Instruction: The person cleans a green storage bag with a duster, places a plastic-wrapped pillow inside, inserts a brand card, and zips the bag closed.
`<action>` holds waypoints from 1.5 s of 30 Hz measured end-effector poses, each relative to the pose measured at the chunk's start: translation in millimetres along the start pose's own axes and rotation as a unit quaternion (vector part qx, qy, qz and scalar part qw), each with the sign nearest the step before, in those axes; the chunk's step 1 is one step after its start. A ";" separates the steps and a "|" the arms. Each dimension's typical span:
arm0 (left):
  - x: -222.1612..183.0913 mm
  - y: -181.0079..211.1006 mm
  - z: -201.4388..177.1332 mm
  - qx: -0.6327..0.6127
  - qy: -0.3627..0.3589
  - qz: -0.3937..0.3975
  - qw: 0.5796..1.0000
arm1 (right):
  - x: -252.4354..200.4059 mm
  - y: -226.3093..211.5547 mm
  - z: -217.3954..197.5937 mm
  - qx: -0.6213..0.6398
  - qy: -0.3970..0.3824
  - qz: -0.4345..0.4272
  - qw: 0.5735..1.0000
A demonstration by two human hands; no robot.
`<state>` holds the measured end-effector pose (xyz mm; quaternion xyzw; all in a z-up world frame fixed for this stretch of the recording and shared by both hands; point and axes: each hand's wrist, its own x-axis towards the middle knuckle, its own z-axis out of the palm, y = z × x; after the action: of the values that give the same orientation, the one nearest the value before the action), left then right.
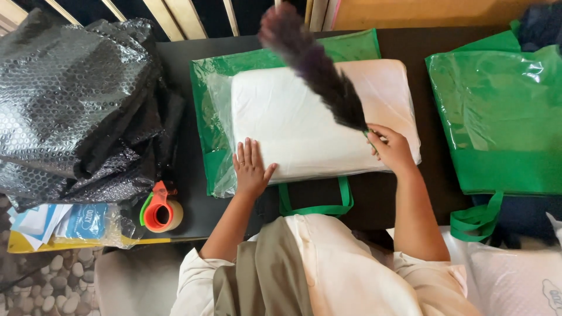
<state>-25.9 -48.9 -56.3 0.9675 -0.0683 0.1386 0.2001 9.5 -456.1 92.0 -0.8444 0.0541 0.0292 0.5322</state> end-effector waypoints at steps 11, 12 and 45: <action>-0.8 -1.2 3.0 0.002 -0.025 -0.021 0.999 | -12.9 75.2 -61.9 -0.004 -0.060 0.130 0.990; -1.5 -0.6 2.3 0.004 -0.026 -0.023 0.999 | -6.8 88.5 -59.2 -0.005 0.005 0.095 0.995; -2.6 -6.4 10.2 0.041 0.023 -0.005 0.999 | -20.6 68.2 -84.0 0.026 -0.118 0.134 0.983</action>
<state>-24.7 -47.0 -68.4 0.9718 -0.0535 0.1624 0.1624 -19.9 -559.7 69.4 -0.8058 0.1043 0.1987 0.5480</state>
